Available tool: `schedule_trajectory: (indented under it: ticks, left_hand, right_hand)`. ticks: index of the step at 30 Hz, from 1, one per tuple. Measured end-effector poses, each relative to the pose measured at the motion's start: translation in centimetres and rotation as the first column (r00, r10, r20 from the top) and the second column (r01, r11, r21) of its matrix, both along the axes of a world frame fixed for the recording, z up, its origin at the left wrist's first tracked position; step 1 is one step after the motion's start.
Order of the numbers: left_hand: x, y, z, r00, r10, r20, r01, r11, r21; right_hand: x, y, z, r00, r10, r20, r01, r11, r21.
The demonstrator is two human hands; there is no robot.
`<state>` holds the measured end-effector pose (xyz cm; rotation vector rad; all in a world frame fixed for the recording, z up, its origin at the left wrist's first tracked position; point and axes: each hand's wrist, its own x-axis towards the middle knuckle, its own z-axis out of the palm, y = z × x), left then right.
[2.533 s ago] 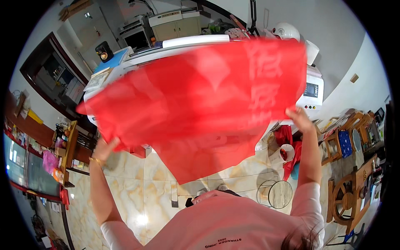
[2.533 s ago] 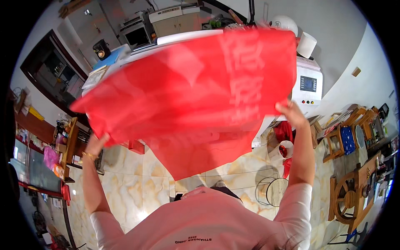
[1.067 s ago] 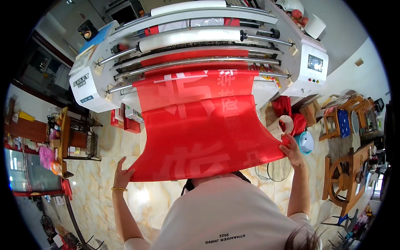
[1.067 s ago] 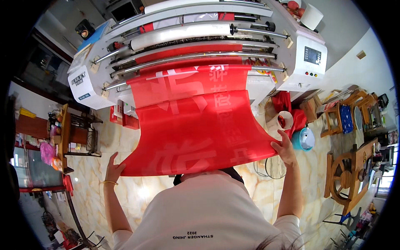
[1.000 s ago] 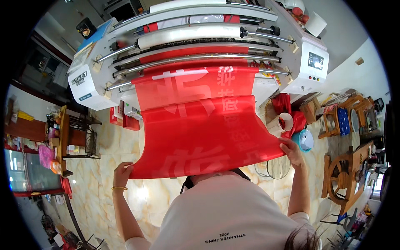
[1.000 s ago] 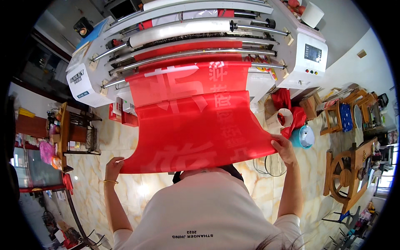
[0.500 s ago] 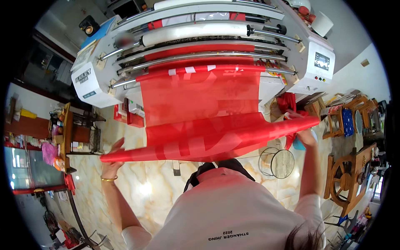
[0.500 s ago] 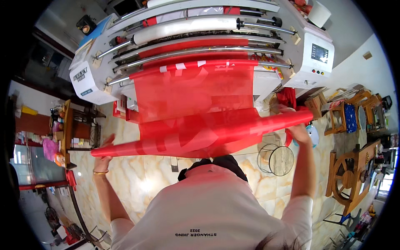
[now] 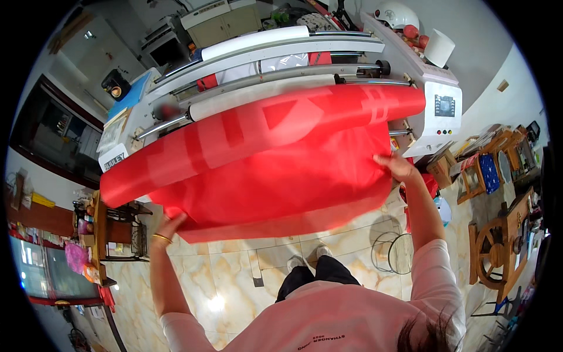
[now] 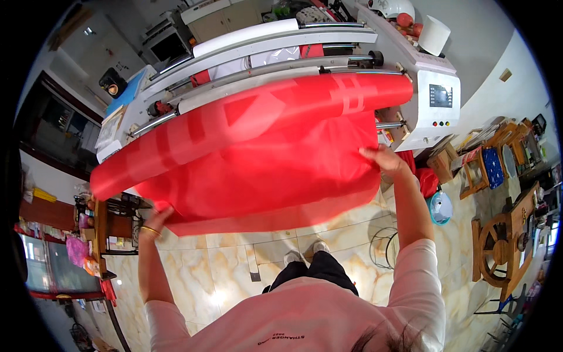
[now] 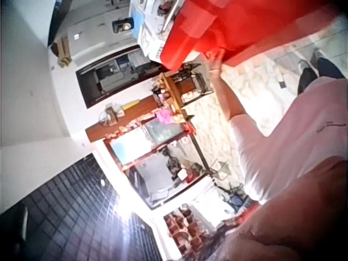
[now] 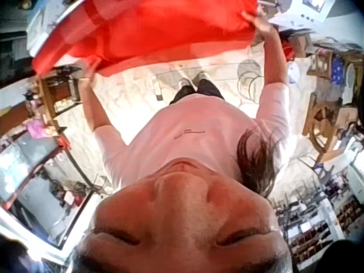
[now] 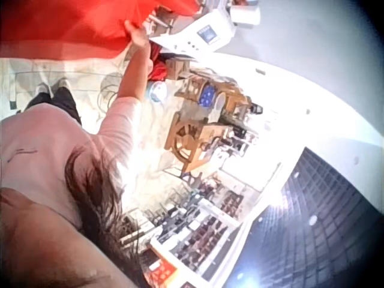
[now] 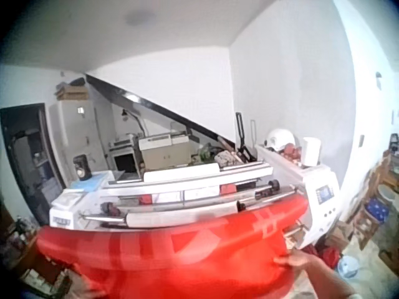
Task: The person feeds a large red printed banner into a laminating machine, then rolls it onto a red tube. They use a yellow utility knife to trim the banner edge and tie the rolled banner with a red ribbon. A second person assists by holding the banner during the process.
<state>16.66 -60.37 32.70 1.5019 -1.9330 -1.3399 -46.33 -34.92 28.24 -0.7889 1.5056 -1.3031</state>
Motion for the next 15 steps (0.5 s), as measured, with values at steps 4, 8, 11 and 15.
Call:
schedule_trajectory:
  ticks: [4, 8, 11, 15]
  left_hand:
    - [0.8, -1.6, -1.3, 0.975, 0.022, -0.222, -0.006, 0.997, 0.074]
    - [4.4, -3.1, -9.7, 0.994, 0.092, 0.063, -0.086, 0.992, -0.089]
    - [1.9, -1.7, -11.6, 0.965, 0.259, 0.026, -0.256, 0.962, -0.095]
    - [5.1, 0.8, -16.8, 0.961, 0.237, 0.141, -0.183, 0.93, -0.319]
  right_hand:
    - [0.3, -2.1, 3.1, 0.963, 0.04, 0.268, -0.039, 0.999, -0.01]
    - [1.2, -1.8, -4.7, 1.0, -0.019, 0.004, 0.018, 0.996, 0.089]
    - [3.3, -0.6, -3.6, 0.941, -0.149, 0.304, 0.134, 0.988, 0.071]
    - [4.9, 3.2, -7.0, 0.984, -0.004, 0.18, -0.041, 0.969, 0.243]
